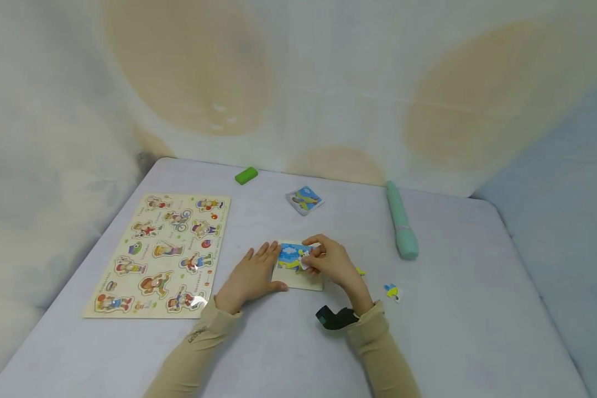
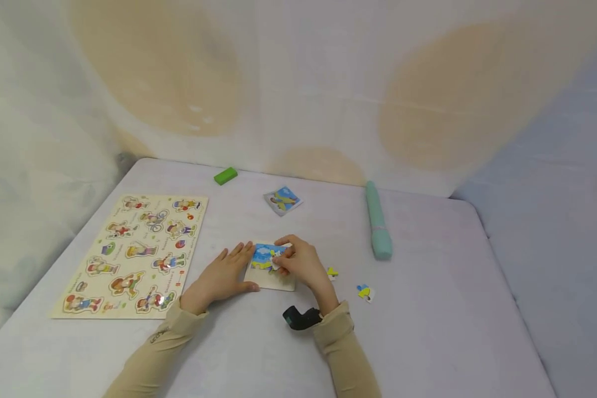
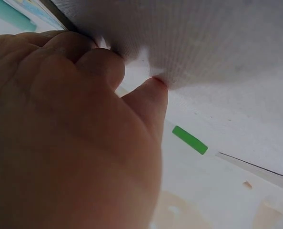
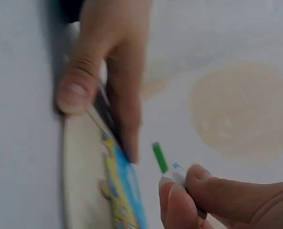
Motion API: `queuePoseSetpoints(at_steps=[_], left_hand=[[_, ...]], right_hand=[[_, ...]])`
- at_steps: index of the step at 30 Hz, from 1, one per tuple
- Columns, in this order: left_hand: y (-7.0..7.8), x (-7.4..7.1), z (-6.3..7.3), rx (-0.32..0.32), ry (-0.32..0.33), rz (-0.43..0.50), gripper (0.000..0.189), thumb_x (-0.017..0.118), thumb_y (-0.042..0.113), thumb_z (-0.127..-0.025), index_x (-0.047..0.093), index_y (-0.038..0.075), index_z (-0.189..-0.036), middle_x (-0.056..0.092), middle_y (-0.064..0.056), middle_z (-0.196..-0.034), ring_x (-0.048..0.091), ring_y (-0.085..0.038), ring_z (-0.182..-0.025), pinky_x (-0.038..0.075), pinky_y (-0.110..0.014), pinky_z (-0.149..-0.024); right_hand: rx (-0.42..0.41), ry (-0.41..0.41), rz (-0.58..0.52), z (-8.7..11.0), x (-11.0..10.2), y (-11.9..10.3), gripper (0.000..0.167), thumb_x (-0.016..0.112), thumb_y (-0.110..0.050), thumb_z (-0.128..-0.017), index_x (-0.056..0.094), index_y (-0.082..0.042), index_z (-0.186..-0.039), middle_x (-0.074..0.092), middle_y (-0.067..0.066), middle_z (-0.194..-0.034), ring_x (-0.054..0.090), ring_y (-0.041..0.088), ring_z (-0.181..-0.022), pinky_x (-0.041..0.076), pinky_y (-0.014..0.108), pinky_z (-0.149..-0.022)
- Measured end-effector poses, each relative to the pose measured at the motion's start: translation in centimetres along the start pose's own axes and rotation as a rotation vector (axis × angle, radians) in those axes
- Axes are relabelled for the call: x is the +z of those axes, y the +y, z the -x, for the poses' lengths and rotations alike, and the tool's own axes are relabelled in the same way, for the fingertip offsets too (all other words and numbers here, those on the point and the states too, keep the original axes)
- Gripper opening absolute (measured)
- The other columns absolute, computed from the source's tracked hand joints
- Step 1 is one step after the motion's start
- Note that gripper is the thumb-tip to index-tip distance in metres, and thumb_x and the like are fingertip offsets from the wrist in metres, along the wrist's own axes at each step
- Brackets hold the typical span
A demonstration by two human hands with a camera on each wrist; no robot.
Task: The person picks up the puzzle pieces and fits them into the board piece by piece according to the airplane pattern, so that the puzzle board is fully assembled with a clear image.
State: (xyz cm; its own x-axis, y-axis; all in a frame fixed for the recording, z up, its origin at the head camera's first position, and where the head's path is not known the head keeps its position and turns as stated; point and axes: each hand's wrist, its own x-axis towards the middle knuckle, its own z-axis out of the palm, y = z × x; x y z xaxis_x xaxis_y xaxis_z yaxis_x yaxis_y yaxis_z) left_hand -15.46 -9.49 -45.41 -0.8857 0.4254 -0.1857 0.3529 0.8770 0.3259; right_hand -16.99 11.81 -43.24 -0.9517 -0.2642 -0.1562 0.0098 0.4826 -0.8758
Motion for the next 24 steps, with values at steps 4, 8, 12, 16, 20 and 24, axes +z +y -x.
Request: queuePoseSetpoints(at_steps=[4,8,12,16,20,24], left_hand=[[0.1,0.0,0.2,0.001,0.009,0.018,0.095,0.068,0.055,-0.083,0.027,0.004,-0.152,0.024,-0.011,-0.161,0.021,-0.031,-0.150,0.019,-0.053,-0.121],[0.1,-0.2,0.4,-0.007,0.014,0.014,0.095,0.069,0.054,-0.082,0.027,0.005,-0.153,0.025,-0.011,-0.160,0.021,-0.030,-0.150,0.019,-0.053,-0.121],[0.0,-0.3,0.3,0.009,0.015,0.012,0.095,0.068,0.054,-0.082,0.028,0.005,-0.152,0.025,-0.012,-0.160,0.022,-0.031,-0.149,0.019,-0.054,-0.121],[0.0,-0.2,0.2,0.018,0.011,0.011,0.095,0.068,0.054,-0.083,0.028,0.004,-0.152,0.025,-0.012,-0.160,0.022,-0.031,-0.149,0.019,-0.054,-0.121],[0.0,0.0,0.1,0.027,0.026,0.012,0.094,0.069,0.053,-0.082,0.029,0.003,-0.151,0.028,-0.013,-0.159,0.024,-0.032,-0.149,0.021,-0.055,-0.120],[0.0,0.2,0.0,0.037,0.038,-0.001,0.094,0.069,0.053,-0.082,0.030,0.003,-0.151,0.028,-0.013,-0.159,0.025,-0.032,-0.148,0.022,-0.055,-0.120]], right_hand=[[-0.019,0.021,0.099,-0.4,2.5,0.1,0.015,0.074,-0.017,-0.085,0.068,-0.006,-0.094,0.070,0.005,-0.075,0.060,0.007,-0.059,0.048,0.021,-0.055],[-0.025,0.030,0.094,-0.5,4.0,0.1,0.019,0.075,-0.021,-0.085,0.068,-0.006,-0.094,0.072,0.005,-0.071,0.060,0.006,-0.055,0.045,0.018,-0.054],[-0.046,0.033,0.054,-0.4,4.7,0.3,0.021,0.073,-0.016,-0.086,0.066,-0.003,-0.102,0.072,0.009,-0.071,0.059,0.005,-0.051,0.044,0.017,-0.050],[-0.077,0.078,0.082,-0.2,5.2,0.5,0.014,0.074,-0.013,-0.084,0.066,-0.003,-0.090,0.072,0.008,-0.075,0.058,0.004,-0.059,0.045,0.016,-0.053],[-0.100,0.127,0.127,-0.1,5.5,0.5,0.012,0.076,-0.012,-0.082,0.067,-0.005,-0.083,0.071,0.006,-0.075,0.057,0.005,-0.062,0.044,0.017,-0.055],[-0.118,0.145,0.212,-0.1,5.8,0.6,0.012,0.077,-0.012,-0.081,0.067,-0.005,-0.083,0.071,0.006,-0.078,0.058,0.009,-0.065,0.049,0.023,-0.059]])
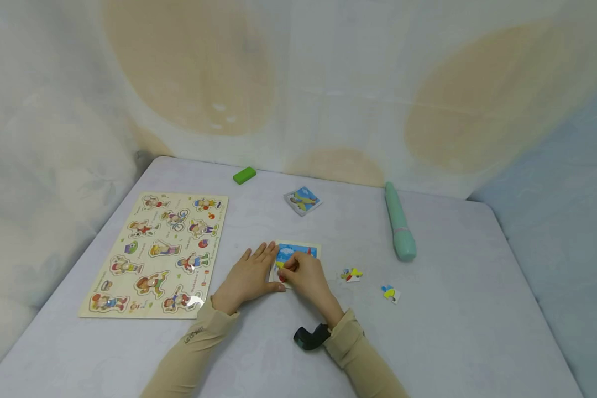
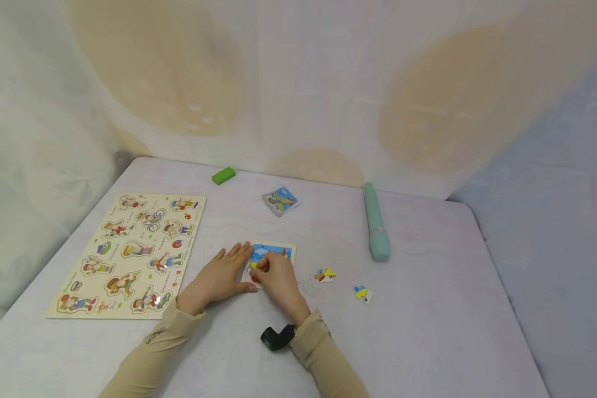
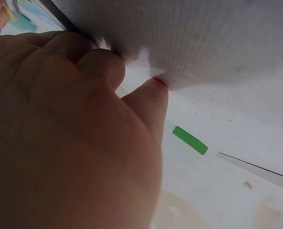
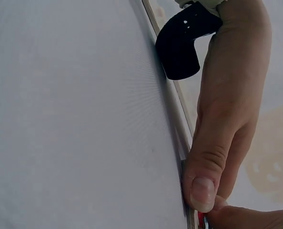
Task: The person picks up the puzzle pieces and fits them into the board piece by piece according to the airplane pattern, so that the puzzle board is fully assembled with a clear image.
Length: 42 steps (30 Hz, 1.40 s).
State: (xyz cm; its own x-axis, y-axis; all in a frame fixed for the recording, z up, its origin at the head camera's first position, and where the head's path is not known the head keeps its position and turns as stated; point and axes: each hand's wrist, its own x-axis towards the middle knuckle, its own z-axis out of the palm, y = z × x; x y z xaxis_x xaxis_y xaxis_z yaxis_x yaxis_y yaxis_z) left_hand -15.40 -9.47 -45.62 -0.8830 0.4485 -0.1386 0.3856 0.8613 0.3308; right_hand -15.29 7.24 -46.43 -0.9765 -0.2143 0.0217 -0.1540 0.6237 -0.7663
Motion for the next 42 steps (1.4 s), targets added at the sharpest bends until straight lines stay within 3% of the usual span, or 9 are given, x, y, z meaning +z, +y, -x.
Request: queuePoseSetpoints(at_steps=[4,7,12,15,19,22,28,32,42], left_hand=[[-0.1,0.1,0.0,0.005,0.001,-0.002,0.094,0.068,0.055,-0.082,0.030,0.003,-0.151,0.028,-0.012,-0.159,0.024,-0.032,-0.148,0.021,-0.055,-0.120],[-0.1,0.1,0.0,0.003,-0.001,-0.003,0.094,0.067,0.055,-0.082,0.030,0.003,-0.151,0.028,-0.012,-0.159,0.024,-0.033,-0.148,0.021,-0.055,-0.120],[0.0,0.2,-0.1,0.005,0.005,0.009,0.094,0.068,0.055,-0.082,0.030,0.003,-0.151,0.028,-0.013,-0.159,0.025,-0.033,-0.148,0.022,-0.056,-0.119],[0.2,0.4,-0.1,0.001,0.003,0.018,0.095,0.069,0.055,-0.082,0.030,0.003,-0.151,0.029,-0.013,-0.159,0.026,-0.033,-0.148,0.022,-0.055,-0.119],[0.5,0.6,0.0,-0.012,-0.013,0.012,0.095,0.068,0.055,-0.082,0.029,0.003,-0.152,0.028,-0.012,-0.159,0.026,-0.031,-0.148,0.022,-0.054,-0.120],[0.5,0.5,0.0,-0.017,-0.029,0.003,0.096,0.068,0.055,-0.082,0.027,0.005,-0.152,0.026,-0.011,-0.160,0.024,-0.031,-0.149,0.020,-0.053,-0.121],[0.1,0.1,-0.2,-0.023,-0.033,-0.013,0.096,0.068,0.055,-0.082,0.026,0.005,-0.153,0.024,-0.011,-0.161,0.022,-0.031,-0.149,0.018,-0.053,-0.121],[0.0,0.0,-0.3,-0.022,-0.029,-0.010,0.096,0.068,0.054,-0.082,0.026,0.004,-0.153,0.024,-0.011,-0.161,0.022,-0.031,-0.149,0.018,-0.053,-0.121],[0.0,0.0,-0.1,-0.032,-0.040,0.014,0.096,0.068,0.054,-0.083,0.025,0.005,-0.153,0.023,-0.011,-0.161,0.020,-0.031,-0.150,0.018,-0.053,-0.122]], right_hand=[[-0.001,0.025,0.069,0.1,0.5,-0.1,0.019,0.079,-0.013,-0.079,0.066,-0.003,-0.089,0.068,0.009,-0.091,0.061,0.019,-0.083,0.053,0.039,-0.085],[0.008,0.050,0.083,0.2,0.8,-0.1,0.025,0.080,-0.013,-0.078,0.065,-0.003,-0.095,0.065,0.011,-0.097,0.060,0.023,-0.092,0.049,0.043,-0.093],[-0.001,0.043,0.084,0.4,0.6,-0.3,0.028,0.079,-0.012,-0.079,0.066,-0.004,-0.102,0.064,0.010,-0.097,0.059,0.022,-0.091,0.049,0.037,-0.081],[-0.016,-0.042,0.036,0.5,-0.4,0.0,0.027,0.075,-0.014,-0.082,0.066,-0.004,-0.105,0.066,0.010,-0.099,0.057,0.017,-0.083,0.048,0.030,-0.075],[0.012,-0.150,-0.075,0.2,-3.8,1.4,0.024,0.069,-0.017,-0.089,0.067,-0.007,-0.110,0.069,0.007,-0.099,0.056,0.011,-0.075,0.046,0.022,-0.064],[0.090,-0.150,-0.091,0.3,-7.2,2.7,0.027,0.068,-0.016,-0.090,0.065,-0.008,-0.116,0.068,0.009,-0.102,0.060,0.015,-0.081,0.049,0.024,-0.061],[0.206,-0.201,0.056,1.3,-11.9,5.5,0.040,0.076,-0.007,-0.079,0.064,-0.006,-0.118,0.065,0.012,-0.117,0.060,0.026,-0.101,0.053,0.038,-0.080],[0.155,-0.236,0.142,1.3,-12.5,6.3,0.038,0.080,-0.002,-0.072,0.067,-0.005,-0.108,0.063,0.011,-0.113,0.057,0.028,-0.102,0.050,0.044,-0.092],[0.188,-0.100,0.309,0.7,-10.9,5.4,0.027,0.076,0.001,-0.075,0.070,-0.008,-0.100,0.065,0.010,-0.098,0.059,0.025,-0.091,0.050,0.042,-0.083]])
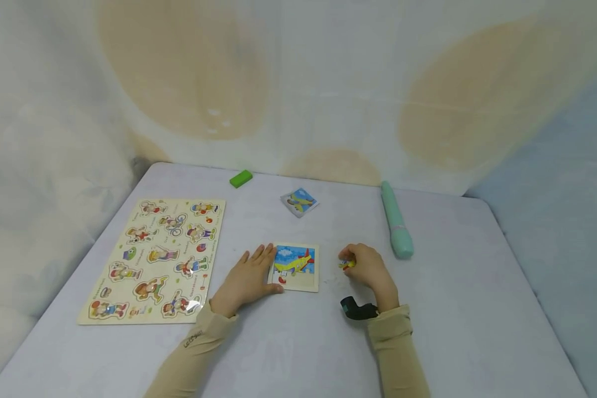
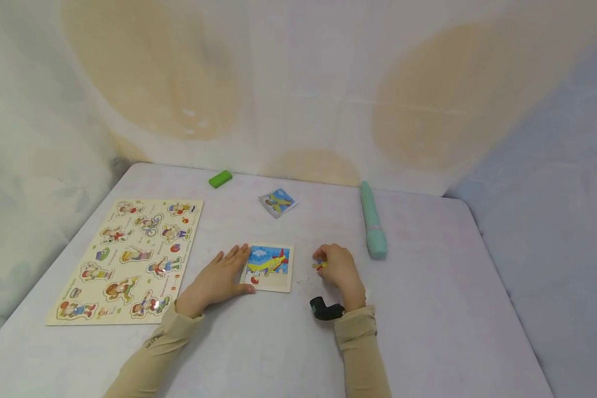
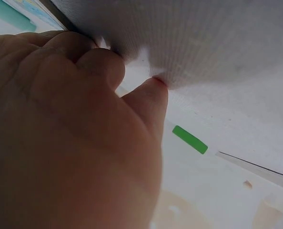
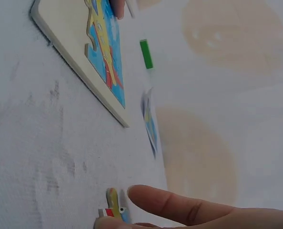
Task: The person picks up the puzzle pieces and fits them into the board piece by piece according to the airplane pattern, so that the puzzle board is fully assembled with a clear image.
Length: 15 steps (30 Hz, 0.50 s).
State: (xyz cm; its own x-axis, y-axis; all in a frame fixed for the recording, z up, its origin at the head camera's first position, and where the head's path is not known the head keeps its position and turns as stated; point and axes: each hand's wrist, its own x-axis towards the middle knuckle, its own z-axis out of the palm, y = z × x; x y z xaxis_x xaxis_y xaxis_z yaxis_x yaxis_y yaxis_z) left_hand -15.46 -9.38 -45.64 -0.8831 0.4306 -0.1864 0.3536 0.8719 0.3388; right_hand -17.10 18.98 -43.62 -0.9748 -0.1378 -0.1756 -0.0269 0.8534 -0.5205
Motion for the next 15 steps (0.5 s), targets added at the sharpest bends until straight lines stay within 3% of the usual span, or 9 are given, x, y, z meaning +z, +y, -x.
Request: queuePoseSetpoints(at_steps=[5,12,15], left_hand=[[-0.1,0.2,0.1,0.001,0.005,-0.001,0.096,0.068,0.054,-0.083,0.026,0.005,-0.153,0.024,-0.011,-0.161,0.021,-0.031,-0.150,0.018,-0.052,-0.121],[-0.1,0.3,0.1,0.000,0.007,0.010,0.096,0.069,0.054,-0.082,0.026,0.005,-0.153,0.024,-0.010,-0.161,0.021,-0.030,-0.150,0.018,-0.053,-0.122],[-0.1,0.3,0.0,0.000,0.012,-0.001,0.096,0.068,0.054,-0.082,0.026,0.006,-0.153,0.024,-0.010,-0.161,0.021,-0.030,-0.150,0.018,-0.052,-0.122]], right_hand=[[0.008,0.032,-0.008,-0.1,0.2,-0.1,0.028,0.075,0.002,-0.076,0.070,-0.010,-0.101,0.063,0.011,-0.096,0.058,0.025,-0.087,0.049,0.039,-0.077],[-0.058,0.060,-0.161,-0.1,0.5,-0.9,0.023,0.068,-0.001,-0.085,0.072,-0.011,-0.106,0.071,0.012,-0.104,0.064,0.024,-0.094,0.055,0.038,-0.080],[-0.073,0.048,-0.233,-0.2,0.9,-1.8,0.027,0.070,-0.004,-0.086,0.070,-0.012,-0.112,0.070,0.013,-0.101,0.065,0.022,-0.082,0.056,0.033,-0.069]])
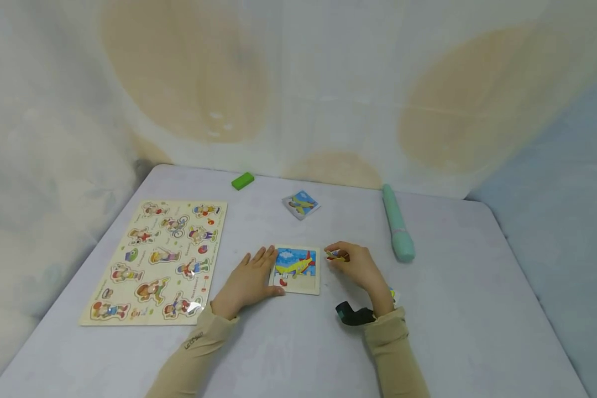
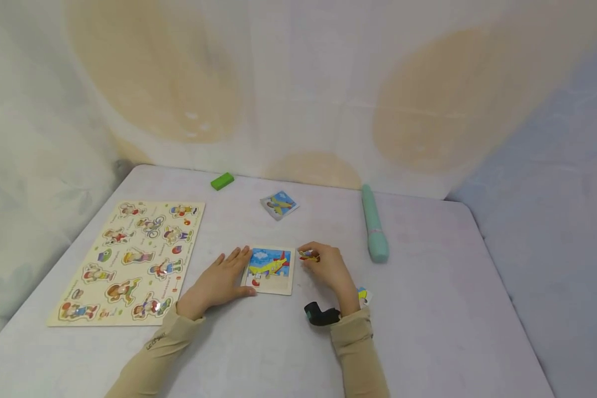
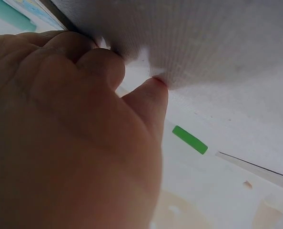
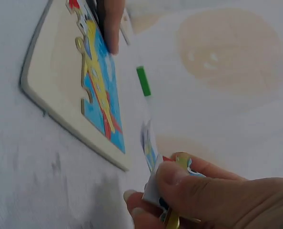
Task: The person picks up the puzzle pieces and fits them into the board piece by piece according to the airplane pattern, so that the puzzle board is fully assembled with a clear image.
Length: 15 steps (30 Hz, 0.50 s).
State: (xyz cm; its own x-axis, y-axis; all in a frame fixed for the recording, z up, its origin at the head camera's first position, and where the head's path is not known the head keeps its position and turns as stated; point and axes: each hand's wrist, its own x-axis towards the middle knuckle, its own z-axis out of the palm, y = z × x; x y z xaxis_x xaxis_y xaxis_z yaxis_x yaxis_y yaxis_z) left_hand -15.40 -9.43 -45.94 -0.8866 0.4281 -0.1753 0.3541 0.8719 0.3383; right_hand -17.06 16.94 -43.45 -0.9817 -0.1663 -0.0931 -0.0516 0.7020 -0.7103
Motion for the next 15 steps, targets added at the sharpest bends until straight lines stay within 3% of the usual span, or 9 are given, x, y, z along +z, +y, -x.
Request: queuePoseSetpoints(at_steps=[5,10,15], left_hand=[[0.1,0.0,0.0,0.002,0.005,-0.007,0.095,0.068,0.055,-0.082,0.027,0.005,-0.153,0.025,-0.010,-0.161,0.022,-0.030,-0.149,0.020,-0.053,-0.121],[0.1,-0.1,0.1,0.006,0.002,-0.007,0.095,0.068,0.055,-0.082,0.028,0.005,-0.153,0.025,-0.010,-0.160,0.023,-0.030,-0.149,0.021,-0.053,-0.121],[0.2,-0.3,0.1,0.006,0.001,-0.014,0.095,0.067,0.056,-0.083,0.028,0.005,-0.153,0.025,-0.010,-0.161,0.023,-0.030,-0.149,0.021,-0.053,-0.121]], right_hand=[[0.005,-0.054,-0.128,-0.3,1.8,-1.2,0.030,0.072,-0.009,-0.086,0.067,-0.010,-0.116,0.070,0.011,-0.087,0.062,0.015,-0.057,0.051,0.024,-0.049],[-0.027,-0.166,-0.163,-0.3,3.2,-2.0,0.026,0.066,-0.010,-0.091,0.069,-0.009,-0.117,0.065,0.008,-0.073,0.059,0.013,-0.053,0.051,0.023,-0.050],[-0.054,-0.259,-0.166,-0.2,4.0,-2.6,0.021,0.065,-0.007,-0.091,0.068,-0.004,-0.112,0.065,0.006,-0.072,0.058,0.011,-0.051,0.050,0.022,-0.049]])
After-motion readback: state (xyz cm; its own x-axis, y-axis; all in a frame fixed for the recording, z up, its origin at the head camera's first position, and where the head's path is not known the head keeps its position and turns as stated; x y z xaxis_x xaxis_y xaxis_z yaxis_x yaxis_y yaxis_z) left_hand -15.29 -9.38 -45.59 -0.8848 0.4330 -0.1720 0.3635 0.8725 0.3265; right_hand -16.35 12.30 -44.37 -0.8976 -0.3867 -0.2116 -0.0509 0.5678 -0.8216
